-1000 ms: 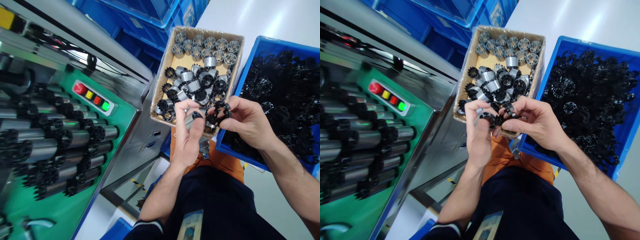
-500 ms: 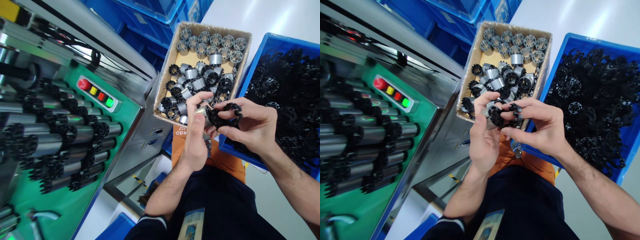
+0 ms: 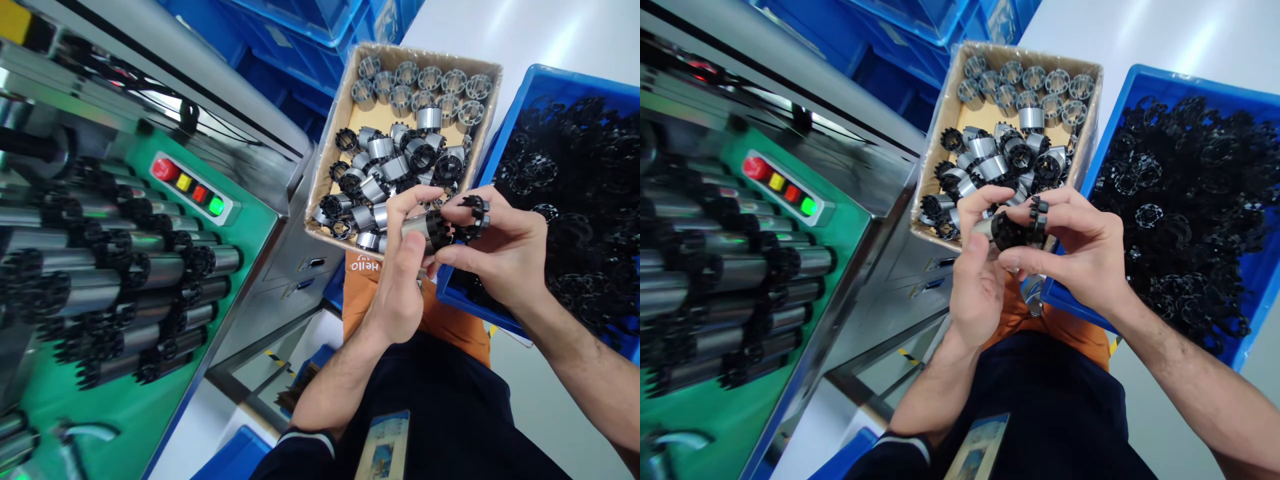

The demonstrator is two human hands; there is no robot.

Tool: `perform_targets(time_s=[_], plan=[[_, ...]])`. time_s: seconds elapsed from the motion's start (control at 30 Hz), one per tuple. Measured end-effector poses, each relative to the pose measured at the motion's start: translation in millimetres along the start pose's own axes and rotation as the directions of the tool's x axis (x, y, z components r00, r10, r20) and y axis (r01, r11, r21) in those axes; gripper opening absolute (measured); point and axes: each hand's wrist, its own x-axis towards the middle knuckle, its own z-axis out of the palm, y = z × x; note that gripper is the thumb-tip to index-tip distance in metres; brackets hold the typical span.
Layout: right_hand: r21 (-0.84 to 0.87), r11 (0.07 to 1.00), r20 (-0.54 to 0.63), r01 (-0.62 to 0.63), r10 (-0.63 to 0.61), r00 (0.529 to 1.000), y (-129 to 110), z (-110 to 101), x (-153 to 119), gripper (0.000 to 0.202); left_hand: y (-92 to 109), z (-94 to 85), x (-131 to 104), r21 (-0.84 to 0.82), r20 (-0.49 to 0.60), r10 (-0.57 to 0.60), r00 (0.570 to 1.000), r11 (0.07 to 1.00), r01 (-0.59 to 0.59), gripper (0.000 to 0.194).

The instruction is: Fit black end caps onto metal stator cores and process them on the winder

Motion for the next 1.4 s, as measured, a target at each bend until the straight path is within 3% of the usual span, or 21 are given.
perform_targets(time_s=[0.17, 0.27, 0.47, 0.63, 0.7, 0.77, 0.87, 0.97, 1.07, 1.2, 1.27, 1.4], plan=[[-0.002, 1.0, 0.019, 0.028, -0.028, 0.999, -1.8, -1.8, 2.3, 0.037, 4.2, -5.2, 1.5, -0.08, 0.043, 0.032, 0.999, 0.996, -0.028, 0.043], [-0.031, 0.995, 0.047, 0.092, -0.091, 0.995, -3.1, -2.7, 4.0, 0.042, 9.6, -7.4, 1.2, -0.124, 0.072, -0.015, 0.997, 0.992, 0.024, 0.039], [-0.067, 0.992, 0.028, 0.102, -0.1, 0.995, -3.5, -0.3, 1.8, 0.042, 9.4, -10.4, -1.8, 0.029, 0.018, 0.044, 0.999, 0.999, -0.044, 0.043], [-0.104, 0.991, 0.064, 0.089, -0.082, 0.995, -8.6, -2.5, 2.4, 0.045, 7.4, -15.9, -2.1, 0.008, 0.074, 0.018, 0.997, 1.0, -0.018, 0.046], [-0.09, 0.993, 0.09, 0.076, -0.067, 0.994, -13.6, -5.3, 5.1, 0.037, 5.3, -20.4, 1.6, -0.006, 0.076, 0.032, 0.997, 0.999, -0.032, 0.052], [-0.073, 0.994, 0.134, 0.075, -0.065, 0.989, -18.0, -8.1, 7.9, 0.023, 1.4, -26.4, 8.0, -0.025, 0.02, 0.088, 0.996, 0.996, -0.088, 0.059], [-0.026, 0.999, 0.128, 0.046, -0.042, 0.991, -18.6, -10.3, 9.4, 0.02, -4.6, -34.7, 18.6, -0.025, -0.148, 0.161, 0.976, 0.986, -0.166, 0.069], [0.041, 0.999, 0.128, -0.01, 0.005, 0.992, -13.2, -8.9, 7.5, 0.051, -5.7, -37.5, 24.4, 0.011, -0.191, 0.114, 0.975, 0.993, -0.114, 0.06], [0.017, 1.0, 0.115, -0.021, 0.019, 0.993, -9.8, -5.0, 5.0, 0.051, -1.6, -34.2, 24.4, 0.014, -0.127, 0.049, 0.991, 0.999, -0.048, 0.059], [0.012, 1.0, 0.041, -0.015, 0.014, 0.999, -9.6, 1.1, 2.1, 0.046, 6.7, -22.5, 18.3, -0.12, 0.036, -0.055, 0.998, 0.991, 0.059, 0.054], [0.008, 1.0, 0.042, 0.007, -0.007, 0.999, -8.7, 3.4, 0.6, 0.048, 10.3, -14.5, 13.6, -0.135, 0.03, -0.063, 0.998, 0.989, 0.067, 0.048], [-0.004, 1.0, 0.038, 0.019, -0.019, 0.999, -4.9, 4.5, -0.8, 0.046, 15.2, -2.5, 6.2, -0.075, -0.039, -0.041, 0.998, 0.996, 0.038, 0.053]])
